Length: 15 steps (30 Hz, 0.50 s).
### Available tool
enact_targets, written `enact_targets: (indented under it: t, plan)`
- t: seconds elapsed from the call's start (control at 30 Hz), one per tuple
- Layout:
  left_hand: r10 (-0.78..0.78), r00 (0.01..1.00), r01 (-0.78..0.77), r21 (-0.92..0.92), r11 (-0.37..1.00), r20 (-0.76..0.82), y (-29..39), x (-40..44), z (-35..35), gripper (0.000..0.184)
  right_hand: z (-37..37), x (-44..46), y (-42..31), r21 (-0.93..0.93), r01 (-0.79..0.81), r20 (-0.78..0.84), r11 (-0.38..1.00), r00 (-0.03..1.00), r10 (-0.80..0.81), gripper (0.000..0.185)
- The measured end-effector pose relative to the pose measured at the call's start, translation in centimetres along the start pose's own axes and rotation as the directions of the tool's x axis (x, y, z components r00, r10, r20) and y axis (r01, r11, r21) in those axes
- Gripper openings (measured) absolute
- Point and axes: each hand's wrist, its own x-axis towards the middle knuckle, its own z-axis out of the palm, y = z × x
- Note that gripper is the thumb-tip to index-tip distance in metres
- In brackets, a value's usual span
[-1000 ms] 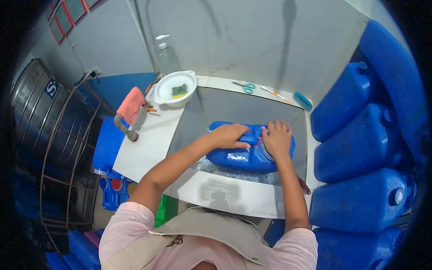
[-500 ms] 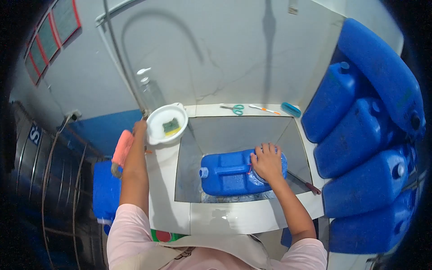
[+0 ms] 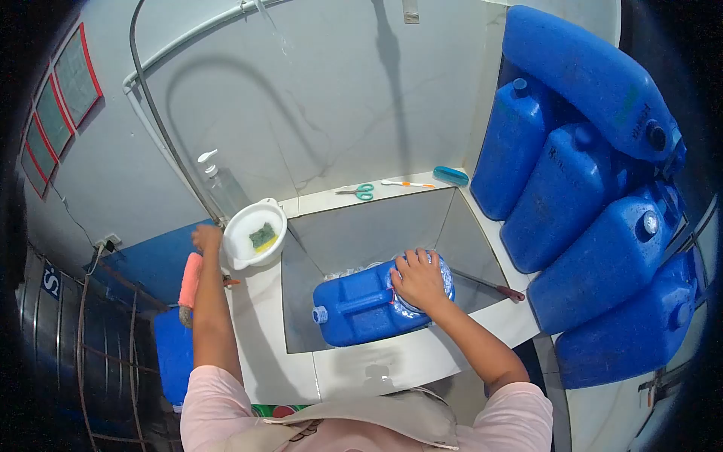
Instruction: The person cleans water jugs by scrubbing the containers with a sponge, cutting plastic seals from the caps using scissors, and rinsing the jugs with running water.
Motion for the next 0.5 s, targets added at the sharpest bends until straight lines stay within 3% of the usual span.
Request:
enact_targets:
  t: [0.03, 0.07, 0.1, 0.13, 0.17, 0.2, 0.23, 0.27, 0.33, 0.37, 0.43, 0.47, 0.5]
  plan:
    - [0.107, 0.988, -0.116, -0.072, 0.991, -0.109, 1.3, -2.5, -2.5, 0.043, 0.0, 0.1, 0.2, 0.000, 0.004, 0.004, 1.000, 1.000, -0.004, 0.025]
    - [0.397, 0.904, -0.419, -0.139, 0.897, -0.161, 2.1, -4.1, -2.7, 0.041, 0.1, 0.2, 0.3, 0.011, -0.007, 0.018, 1.000, 1.000, 0.007, 0.025]
    - [0.550, 0.827, -0.552, -0.355, 0.755, -0.116, 3.3, -7.9, -5.0, 0.039, 0.1, 0.3, 0.5, 0.023, -0.019, 0.035, 1.000, 0.999, 0.018, 0.025]
    - [0.686, 0.725, -0.590, -0.574, 0.568, -0.067, 4.5, -11.7, -7.5, 0.037, 0.3, 0.5, 0.6, 0.028, -0.016, 0.048, 0.999, 0.999, 0.014, 0.025]
    - [0.838, 0.517, -0.528, -0.707, 0.471, 0.172, 5.0, -16.0, -9.5, 0.038, 0.5, 0.9, 0.8, 0.017, -0.024, 0.069, 1.000, 0.997, 0.023, 0.026]
    - [0.954, 0.234, -0.557, -0.779, 0.289, 0.187, 4.9, -20.3, -10.5, 0.043, 0.8, 1.2, 0.8, 0.007, -0.030, 0.089, 1.000, 0.996, 0.029, 0.026]
    - [0.992, 0.004, -0.689, -0.718, 0.093, 0.124, 4.8, -24.4, -11.2, 0.049, 1.1, 1.6, 0.8, 0.012, -0.024, 0.101, 1.000, 0.995, 0.023, 0.026]
    - [0.987, -0.085, -0.649, -0.760, 0.048, 0.135, 4.7, -28.1, -12.1, 0.046, 1.3, 2.1, 0.9, -0.001, -0.005, 0.131, 1.000, 0.991, 0.005, 0.027]
    - [0.934, -0.084, -0.736, -0.654, 0.177, 0.348, 4.4, -32.5, -10.2, 0.040, 1.8, 3.2, 1.3, -0.012, 0.020, 0.172, 1.000, 0.985, -0.018, 0.028]
    - [0.932, -0.078, -0.732, -0.655, 0.187, 0.354, 4.2, -33.1, -9.0, 0.040, 2.2, 4.1, 1.5, 0.005, 0.020, 0.260, 1.000, 0.965, -0.020, 0.030]
    - [0.972, 0.123, -0.743, -0.630, 0.224, 0.201, 4.1, -33.2, -7.5, 0.035, 3.0, 8.4, 2.3, 0.120, -0.049, 0.470, 0.992, 0.883, -0.013, 0.034]
    - [0.970, 0.129, -0.740, -0.631, 0.233, 0.207, 3.9, -33.2, -7.4, 0.035, 3.4, 11.5, 3.0, 0.203, -0.127, 0.594, 0.971, 0.804, -0.019, 0.035]
    - [0.953, 0.202, -0.717, -0.629, 0.300, 0.225, 3.9, -33.1, -7.4, 0.034, 4.7, 14.4, 3.3, 0.341, -0.114, 0.438, 0.933, 0.898, -0.050, 0.034]
